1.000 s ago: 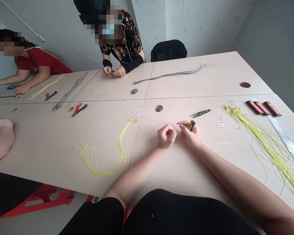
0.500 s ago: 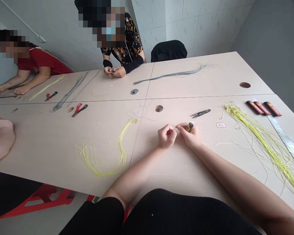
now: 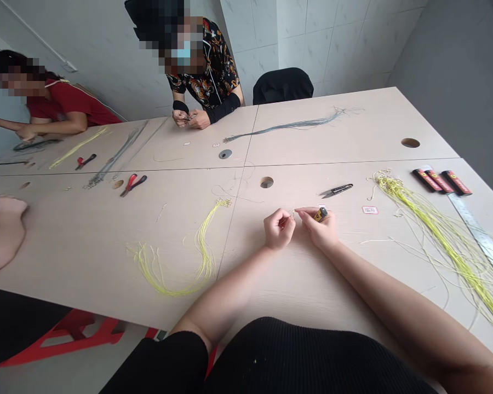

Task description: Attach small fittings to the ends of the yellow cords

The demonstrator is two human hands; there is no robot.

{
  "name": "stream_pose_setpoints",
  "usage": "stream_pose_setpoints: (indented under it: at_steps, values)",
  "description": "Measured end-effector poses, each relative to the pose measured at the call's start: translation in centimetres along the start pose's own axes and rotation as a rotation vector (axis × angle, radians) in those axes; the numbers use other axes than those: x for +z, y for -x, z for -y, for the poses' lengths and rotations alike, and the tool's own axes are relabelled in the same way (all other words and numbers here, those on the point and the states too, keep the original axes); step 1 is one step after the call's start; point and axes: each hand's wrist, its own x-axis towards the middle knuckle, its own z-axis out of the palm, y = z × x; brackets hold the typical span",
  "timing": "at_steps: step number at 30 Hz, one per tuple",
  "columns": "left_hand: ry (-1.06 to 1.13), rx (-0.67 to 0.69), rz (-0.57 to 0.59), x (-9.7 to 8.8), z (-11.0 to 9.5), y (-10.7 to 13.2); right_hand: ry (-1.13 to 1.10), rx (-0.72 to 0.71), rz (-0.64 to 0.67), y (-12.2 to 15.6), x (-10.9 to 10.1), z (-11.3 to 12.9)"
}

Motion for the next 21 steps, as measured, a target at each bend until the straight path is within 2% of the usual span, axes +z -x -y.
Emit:
stream_pose_setpoints:
  at_steps: [21]
  values:
    - [0.008, 0.025, 0.039, 0.0, 0.2, 0.0, 0.053, -0.001, 0.015, 0.0, 0.4, 1.5]
